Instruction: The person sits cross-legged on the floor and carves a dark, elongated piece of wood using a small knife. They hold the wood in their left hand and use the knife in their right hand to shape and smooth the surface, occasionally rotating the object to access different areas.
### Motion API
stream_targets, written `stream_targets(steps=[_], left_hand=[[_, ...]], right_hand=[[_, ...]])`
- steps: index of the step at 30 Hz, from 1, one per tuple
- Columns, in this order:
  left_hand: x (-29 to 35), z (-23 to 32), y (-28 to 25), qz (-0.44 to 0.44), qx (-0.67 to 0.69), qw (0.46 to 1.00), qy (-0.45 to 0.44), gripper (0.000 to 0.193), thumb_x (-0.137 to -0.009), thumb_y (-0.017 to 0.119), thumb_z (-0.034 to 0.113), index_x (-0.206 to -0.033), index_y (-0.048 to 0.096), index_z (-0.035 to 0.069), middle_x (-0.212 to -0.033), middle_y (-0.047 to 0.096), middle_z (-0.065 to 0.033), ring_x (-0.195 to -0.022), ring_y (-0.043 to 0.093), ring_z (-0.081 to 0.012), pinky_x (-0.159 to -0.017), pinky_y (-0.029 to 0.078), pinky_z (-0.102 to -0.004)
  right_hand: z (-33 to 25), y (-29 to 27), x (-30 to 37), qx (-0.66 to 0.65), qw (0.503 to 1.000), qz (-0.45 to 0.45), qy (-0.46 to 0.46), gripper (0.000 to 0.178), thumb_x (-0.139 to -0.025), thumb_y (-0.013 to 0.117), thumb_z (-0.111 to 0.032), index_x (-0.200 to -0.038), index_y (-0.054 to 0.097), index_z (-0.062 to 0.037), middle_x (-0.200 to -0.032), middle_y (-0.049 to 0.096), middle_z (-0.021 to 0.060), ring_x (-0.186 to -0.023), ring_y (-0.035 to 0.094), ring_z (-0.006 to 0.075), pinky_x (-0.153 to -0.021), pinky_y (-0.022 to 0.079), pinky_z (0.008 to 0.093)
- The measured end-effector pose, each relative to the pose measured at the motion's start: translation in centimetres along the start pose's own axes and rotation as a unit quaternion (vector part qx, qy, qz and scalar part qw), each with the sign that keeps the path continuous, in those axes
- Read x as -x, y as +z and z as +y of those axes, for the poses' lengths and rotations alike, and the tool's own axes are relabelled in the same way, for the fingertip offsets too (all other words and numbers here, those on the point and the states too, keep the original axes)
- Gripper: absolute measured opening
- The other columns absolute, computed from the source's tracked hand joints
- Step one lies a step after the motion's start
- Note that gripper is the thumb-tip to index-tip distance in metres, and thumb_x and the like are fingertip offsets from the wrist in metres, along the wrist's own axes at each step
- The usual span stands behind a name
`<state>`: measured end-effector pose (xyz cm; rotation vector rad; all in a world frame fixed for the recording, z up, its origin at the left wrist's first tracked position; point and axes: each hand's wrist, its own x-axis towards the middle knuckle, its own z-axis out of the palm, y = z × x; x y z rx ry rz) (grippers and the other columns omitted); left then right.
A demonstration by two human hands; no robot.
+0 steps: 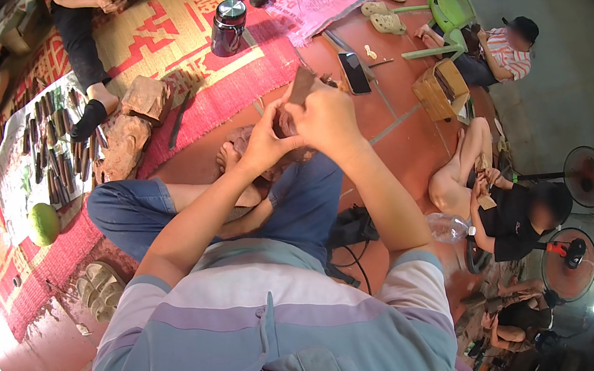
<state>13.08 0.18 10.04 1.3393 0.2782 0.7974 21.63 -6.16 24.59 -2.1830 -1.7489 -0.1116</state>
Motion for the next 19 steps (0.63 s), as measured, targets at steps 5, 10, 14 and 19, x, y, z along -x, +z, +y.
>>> stream_targets(steps=[5, 10, 14, 19], left_hand=[[0.3, 0.6, 0.2, 0.004, -0.019, 1.000, -0.001, 0.083, -0.063, 0.088, 0.021, -0.129, 0.042, 0.002, -0.116, 0.058, -0.0140, -0.108, 0.056, -0.0186, -0.092, 0.045, -0.0332], [0.2, 1.3, -0.1, 0.001, -0.025, 1.000, -0.015, 0.082, -0.062, 0.089, 0.022, -0.127, 0.043, 0.003, -0.112, 0.059, -0.0124, -0.105, 0.057, -0.0190, -0.091, 0.046, -0.0330], [0.3, 0.6, 0.0, 0.003, -0.008, 1.000, -0.014, 0.081, -0.062, 0.089, 0.022, -0.127, 0.044, 0.003, -0.111, 0.059, -0.0113, -0.104, 0.057, -0.0182, -0.091, 0.046, -0.0325], [0.5, 2.3, -0.1, 0.001, -0.046, 0.998, -0.041, 0.083, -0.061, 0.089, 0.021, -0.129, 0.044, 0.004, -0.111, 0.059, -0.0115, -0.104, 0.056, -0.0163, -0.091, 0.045, -0.0303]], right_hand=[[-2.0, -0.6, 0.5, -0.001, 1.000, 0.005, -0.030, 0.013, -0.072, 0.070, -0.011, -0.084, 0.066, -0.0082, -0.090, 0.066, 0.0093, -0.083, 0.064, 0.0292, -0.073, 0.051, 0.0368], [-0.3, -2.1, -0.8, -0.098, 0.995, -0.037, 0.004, 0.013, -0.071, 0.071, -0.010, -0.084, 0.066, -0.0119, -0.090, 0.064, 0.0085, -0.091, 0.063, 0.0268, -0.075, 0.051, 0.0372], [-0.6, -1.9, 0.0, 0.015, 0.990, -0.066, -0.128, 0.011, -0.071, 0.069, -0.013, -0.082, 0.069, -0.0151, -0.089, 0.065, 0.0086, -0.090, 0.064, 0.0253, -0.077, 0.051, 0.0366], [-0.3, -1.3, -0.9, 0.091, 0.986, -0.090, -0.105, 0.014, -0.070, 0.070, -0.026, -0.083, 0.073, -0.0196, -0.115, 0.061, 0.0099, -0.101, 0.062, 0.0223, -0.080, 0.051, 0.0355]])
